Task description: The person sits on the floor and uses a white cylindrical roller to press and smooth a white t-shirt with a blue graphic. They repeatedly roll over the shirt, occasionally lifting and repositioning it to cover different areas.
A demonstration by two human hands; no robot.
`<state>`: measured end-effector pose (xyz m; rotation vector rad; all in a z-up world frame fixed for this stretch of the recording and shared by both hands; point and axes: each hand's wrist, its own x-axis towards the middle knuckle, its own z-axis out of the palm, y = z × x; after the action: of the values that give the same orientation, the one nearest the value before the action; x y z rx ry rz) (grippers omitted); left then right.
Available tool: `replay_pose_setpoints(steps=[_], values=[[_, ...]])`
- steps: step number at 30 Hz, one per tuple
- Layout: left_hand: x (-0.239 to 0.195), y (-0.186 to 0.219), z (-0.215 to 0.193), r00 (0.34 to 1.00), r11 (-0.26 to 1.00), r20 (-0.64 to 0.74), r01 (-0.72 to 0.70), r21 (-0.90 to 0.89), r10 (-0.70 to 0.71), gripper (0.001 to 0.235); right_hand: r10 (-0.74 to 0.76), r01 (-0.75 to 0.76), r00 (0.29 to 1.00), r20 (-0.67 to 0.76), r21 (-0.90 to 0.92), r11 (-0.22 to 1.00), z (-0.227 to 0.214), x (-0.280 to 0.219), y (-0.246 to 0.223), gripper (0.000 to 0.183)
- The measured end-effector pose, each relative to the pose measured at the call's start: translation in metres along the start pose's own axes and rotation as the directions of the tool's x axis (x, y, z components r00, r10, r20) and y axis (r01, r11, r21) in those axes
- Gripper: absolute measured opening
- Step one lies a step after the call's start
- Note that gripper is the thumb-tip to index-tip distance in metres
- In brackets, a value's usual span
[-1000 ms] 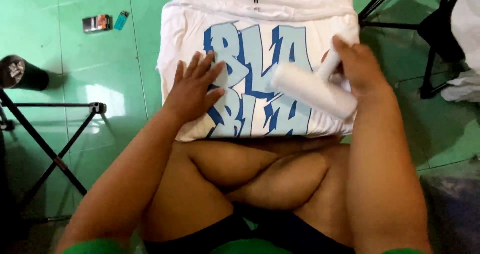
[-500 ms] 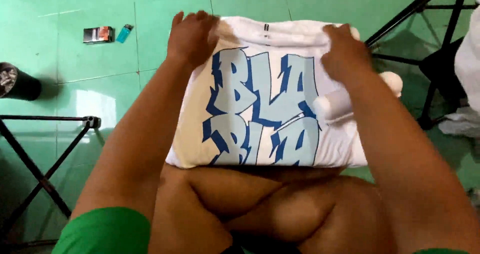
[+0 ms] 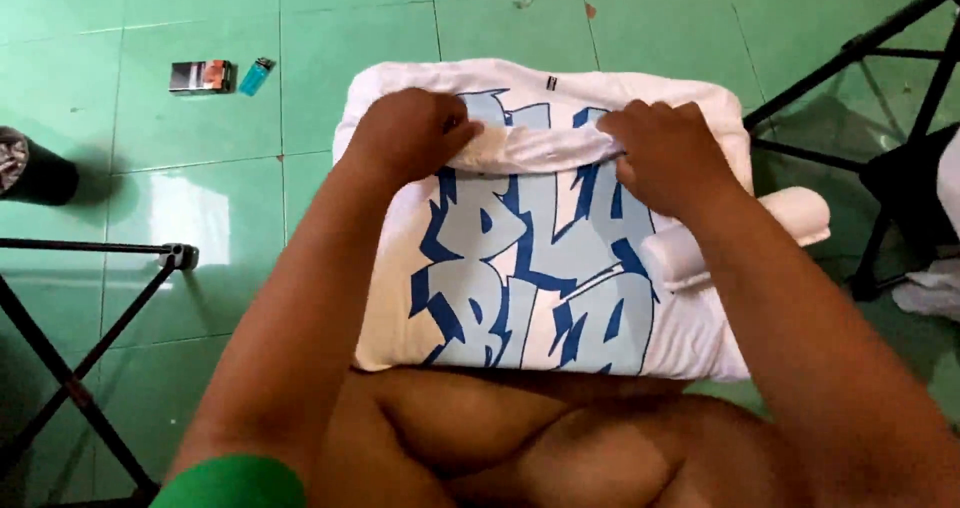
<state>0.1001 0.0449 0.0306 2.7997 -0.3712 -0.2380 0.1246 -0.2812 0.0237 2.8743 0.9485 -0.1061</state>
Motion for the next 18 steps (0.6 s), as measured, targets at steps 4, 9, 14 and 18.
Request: replay_pose_setpoints(steps=[4, 9, 14, 18], values=[[0.054, -0.003, 0.029, 0.954, 1.000, -0.300, 0.008, -0.030, -0.017, 0.028, -0.023, 0.015, 0.993, 0.113, 0.067, 0.998, 0.002, 0.024, 0.005, 0.033], [0.091, -0.003, 0.059, 0.873, 0.997, -0.487, -0.050, -0.066, 0.011, 0.015, -0.003, 0.107, 0.978, -0.209, 0.486, 0.867, 0.001, 0.028, 0.000, 0.020], [0.047, 0.020, 0.014, 0.843, 0.901, -0.516, -0.332, -0.279, 0.151, 0.018, 0.004, 0.152, 0.947, -0.320, 0.461, 0.874, -0.013, 0.020, -0.005, 0.052], [0.025, 0.031, -0.031, 0.992, 0.847, 0.007, -0.104, -0.521, 0.126, 0.024, 0.067, 0.034, 0.982, -0.175, 0.518, 0.855, -0.019, 0.026, -0.010, 0.074]])
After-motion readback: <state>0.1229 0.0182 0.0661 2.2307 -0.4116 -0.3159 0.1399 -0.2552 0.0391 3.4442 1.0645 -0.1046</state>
